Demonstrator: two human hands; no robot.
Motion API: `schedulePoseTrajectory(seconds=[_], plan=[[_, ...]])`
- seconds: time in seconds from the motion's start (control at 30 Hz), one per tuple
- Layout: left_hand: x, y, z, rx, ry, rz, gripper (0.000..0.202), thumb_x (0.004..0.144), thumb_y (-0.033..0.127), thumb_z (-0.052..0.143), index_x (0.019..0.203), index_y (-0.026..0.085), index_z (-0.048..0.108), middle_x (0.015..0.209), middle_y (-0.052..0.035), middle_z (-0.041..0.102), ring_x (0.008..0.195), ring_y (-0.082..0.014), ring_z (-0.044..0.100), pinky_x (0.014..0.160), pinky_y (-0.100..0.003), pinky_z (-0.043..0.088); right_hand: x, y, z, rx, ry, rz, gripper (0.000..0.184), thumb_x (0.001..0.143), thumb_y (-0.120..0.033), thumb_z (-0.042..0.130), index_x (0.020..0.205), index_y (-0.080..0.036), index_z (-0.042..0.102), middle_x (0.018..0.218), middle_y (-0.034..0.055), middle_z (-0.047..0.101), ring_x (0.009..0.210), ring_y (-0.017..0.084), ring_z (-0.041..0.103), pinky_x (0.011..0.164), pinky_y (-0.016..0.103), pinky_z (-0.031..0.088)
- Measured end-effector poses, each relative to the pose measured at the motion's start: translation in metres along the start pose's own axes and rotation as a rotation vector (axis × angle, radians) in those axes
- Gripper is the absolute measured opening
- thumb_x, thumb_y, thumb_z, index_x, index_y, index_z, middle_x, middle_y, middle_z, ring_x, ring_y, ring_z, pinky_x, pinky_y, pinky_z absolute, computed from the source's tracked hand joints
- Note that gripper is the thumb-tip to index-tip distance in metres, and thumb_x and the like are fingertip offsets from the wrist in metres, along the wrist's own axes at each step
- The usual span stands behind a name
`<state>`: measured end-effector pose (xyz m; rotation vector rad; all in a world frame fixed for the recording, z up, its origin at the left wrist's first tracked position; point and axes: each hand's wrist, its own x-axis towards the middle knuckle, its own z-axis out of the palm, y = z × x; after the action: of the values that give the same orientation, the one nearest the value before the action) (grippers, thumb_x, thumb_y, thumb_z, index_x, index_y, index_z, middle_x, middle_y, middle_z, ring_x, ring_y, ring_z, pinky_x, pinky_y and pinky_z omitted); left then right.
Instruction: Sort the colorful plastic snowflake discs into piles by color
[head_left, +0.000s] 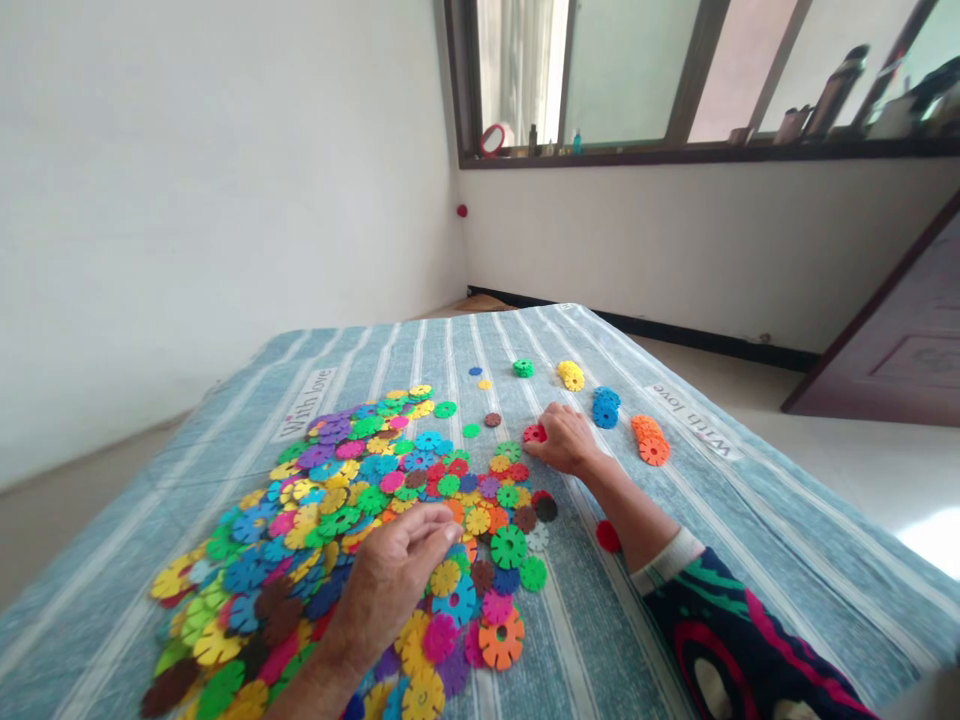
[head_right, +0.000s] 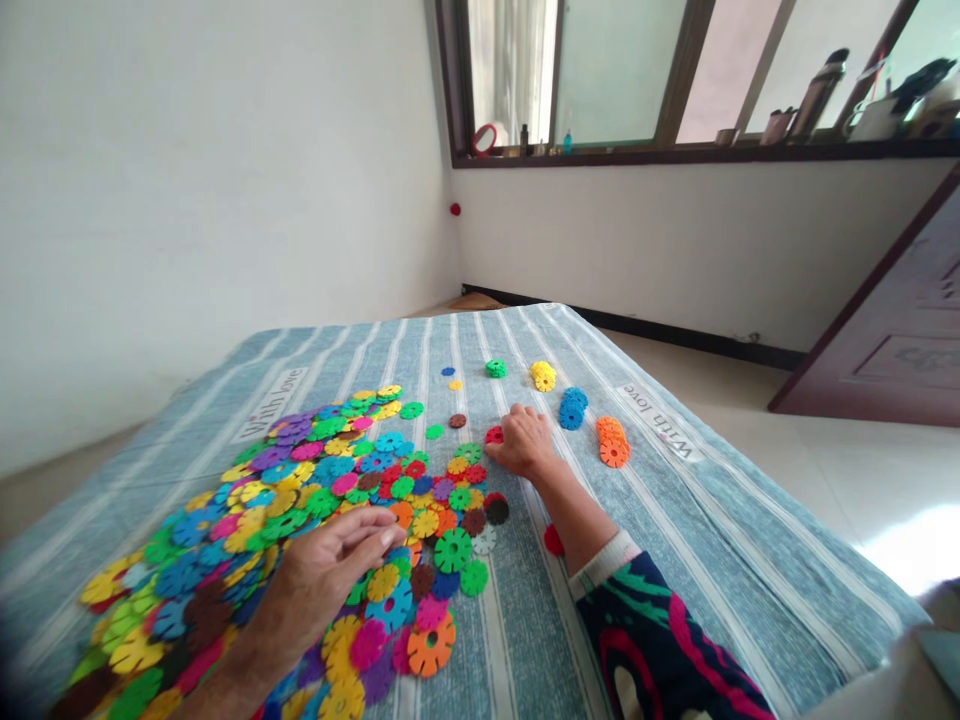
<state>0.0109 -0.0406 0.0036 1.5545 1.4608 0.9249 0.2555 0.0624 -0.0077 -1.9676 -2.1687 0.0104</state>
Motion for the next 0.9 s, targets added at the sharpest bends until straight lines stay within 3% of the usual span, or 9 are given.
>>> schedulePoseTrajectory(seconds=[0.4,0.9], plan=[[0.004,-0.007,0.0,0.006,-0.015,0.002,0.035,0.069,0.05,0.065,0.087,0.02,0.068,0.091,-0.005,0.075,0.087,-0.0239,0.071,0.08,-0.028,0.055,-0.002,0.002,0.004,0.042,0.059,-0.006,0.03,0.078,-0.041,0.059,0.087,-0.014,0.069,0.103,0.0109,0.063,0.098,0.024,0.055,0.083,0.032,0.037],[0.001,-0.004,0.001,-0.036,-0.004,0.038,0.03,0.066,0.05,0.066,0.079,0.023,0.068,0.078,-0.0027,0.075,0.078,-0.0241,0.071,0.075,-0.029,0.056,0.007,0.003,-0.002,0.039,0.064,-0.043,0.028,0.079,-0.038,0.057,0.087,-0.014,0.068,0.098,0.0094,0.064,0.09,0.02,0.057,0.076,0.028,0.038]])
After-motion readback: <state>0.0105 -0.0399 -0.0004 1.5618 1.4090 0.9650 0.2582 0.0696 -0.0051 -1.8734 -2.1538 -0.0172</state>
